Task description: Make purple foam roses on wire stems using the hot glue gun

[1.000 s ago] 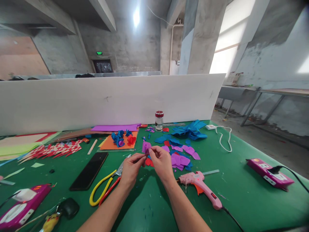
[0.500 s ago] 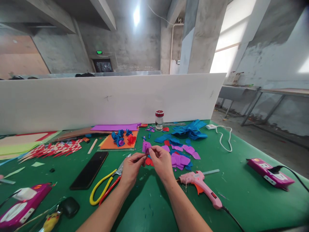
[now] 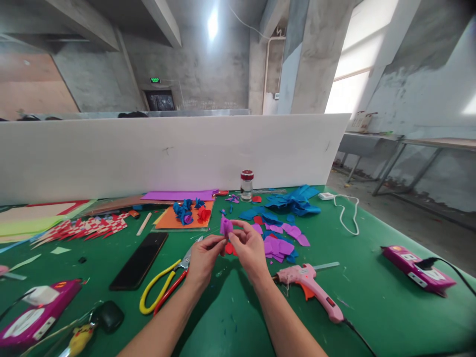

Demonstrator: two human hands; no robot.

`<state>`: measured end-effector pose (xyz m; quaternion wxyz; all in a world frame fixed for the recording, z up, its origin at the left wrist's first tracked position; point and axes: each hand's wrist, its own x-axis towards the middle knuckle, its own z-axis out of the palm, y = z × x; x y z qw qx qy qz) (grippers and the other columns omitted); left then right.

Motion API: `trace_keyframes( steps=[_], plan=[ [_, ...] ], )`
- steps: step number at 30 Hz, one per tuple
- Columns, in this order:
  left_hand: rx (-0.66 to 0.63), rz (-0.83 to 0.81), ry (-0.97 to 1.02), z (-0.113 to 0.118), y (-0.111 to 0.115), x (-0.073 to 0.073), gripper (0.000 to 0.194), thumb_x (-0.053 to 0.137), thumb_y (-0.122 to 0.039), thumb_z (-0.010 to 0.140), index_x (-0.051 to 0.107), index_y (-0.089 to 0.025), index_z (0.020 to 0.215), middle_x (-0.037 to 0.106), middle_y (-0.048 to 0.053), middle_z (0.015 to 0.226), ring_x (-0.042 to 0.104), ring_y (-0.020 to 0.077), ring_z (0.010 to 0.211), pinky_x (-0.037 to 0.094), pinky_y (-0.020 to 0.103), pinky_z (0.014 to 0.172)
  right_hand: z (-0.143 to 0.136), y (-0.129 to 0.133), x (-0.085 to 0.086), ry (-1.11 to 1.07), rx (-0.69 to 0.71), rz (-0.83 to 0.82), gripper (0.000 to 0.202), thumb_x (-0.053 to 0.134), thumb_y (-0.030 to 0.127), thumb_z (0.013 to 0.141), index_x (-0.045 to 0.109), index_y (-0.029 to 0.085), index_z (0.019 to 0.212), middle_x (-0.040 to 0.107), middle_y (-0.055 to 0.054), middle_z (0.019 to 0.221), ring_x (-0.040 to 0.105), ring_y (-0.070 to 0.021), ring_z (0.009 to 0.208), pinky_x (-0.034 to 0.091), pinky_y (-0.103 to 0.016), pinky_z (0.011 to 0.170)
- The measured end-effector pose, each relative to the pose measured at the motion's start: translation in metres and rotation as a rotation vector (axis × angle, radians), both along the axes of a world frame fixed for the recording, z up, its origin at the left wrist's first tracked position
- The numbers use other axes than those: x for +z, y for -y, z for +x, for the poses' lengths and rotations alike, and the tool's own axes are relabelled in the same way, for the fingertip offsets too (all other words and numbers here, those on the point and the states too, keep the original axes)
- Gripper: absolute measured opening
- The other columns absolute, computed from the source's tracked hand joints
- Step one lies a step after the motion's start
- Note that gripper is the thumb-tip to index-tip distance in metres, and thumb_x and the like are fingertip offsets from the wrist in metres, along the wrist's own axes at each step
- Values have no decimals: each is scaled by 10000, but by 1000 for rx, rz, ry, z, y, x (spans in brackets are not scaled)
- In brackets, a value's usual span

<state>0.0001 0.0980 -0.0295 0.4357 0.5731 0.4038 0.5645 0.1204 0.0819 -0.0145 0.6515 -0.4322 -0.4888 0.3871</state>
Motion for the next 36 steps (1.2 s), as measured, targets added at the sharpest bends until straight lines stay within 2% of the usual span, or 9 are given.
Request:
trace_keyframes(
  steps=[3,10,14,22,25,28,31,33,36],
  plan=[
    [9,23,-16,-1,0,-1,160,731,-327,689,744,-169,673,589,-1,571,497,125,550,397,243,567,-1,-1,-2,-13,67,-12,340,600,259,736,599,170,1064,743,-30,788,689,-187,706,523,-267,621],
    [41,39,-23,1,1,-1,167,747,-352,666,760,-188,694,598,2,586,514,136,559,416,245,562,-5,-3,-6,31,36,24,379,619,205,709,576,187,1086,742,-24,815,702,-203,780,553,-310,713],
    [48,32,2,2,2,-3,166,731,-351,678,760,-188,683,601,2,577,518,137,554,418,246,559,-7,-2,-5,30,8,14,391,629,216,713,572,188,1100,730,-29,817,692,-202,771,551,-278,624],
    [68,26,11,5,4,-5,144,737,-332,671,762,-192,698,617,1,580,537,141,559,438,245,562,-9,-1,-7,-42,40,5,400,645,255,723,576,179,1109,726,-44,837,682,-206,752,536,-253,517],
    [41,9,20,6,4,-4,167,745,-335,653,759,-183,720,630,7,601,535,139,559,442,242,554,-6,-3,-8,-5,20,-4,413,660,282,732,597,169,1124,737,-51,836,687,-207,749,546,-279,579],
    [14,-41,-2,0,0,-2,248,749,-298,635,760,-176,851,683,21,705,509,113,537,420,226,527,0,-7,-9,-18,10,4,448,694,290,715,610,167,1137,749,-48,850,692,-206,798,545,-313,710],
    [100,-45,30,-13,-9,1,316,757,-275,606,755,-180,907,706,26,799,495,93,538,400,212,515,6,-9,-8,-122,85,-20,500,735,285,661,619,164,1132,754,-43,842,692,-200,787,539,-315,721],
    [151,-55,60,-23,-14,4,315,770,-309,608,756,-175,893,700,25,757,503,100,558,395,212,525,7,-7,-5,-194,184,-59,523,761,278,628,631,163,1121,753,-40,824,690,-191,746,539,-302,682],
    [82,-94,36,-32,-18,9,312,784,-365,616,763,-166,855,693,31,706,501,105,559,386,219,543,7,-2,-1,-281,318,-133,560,803,258,579,645,164,1108,743,-25,776,678,-161,666,537,-287,656]
  ],
)
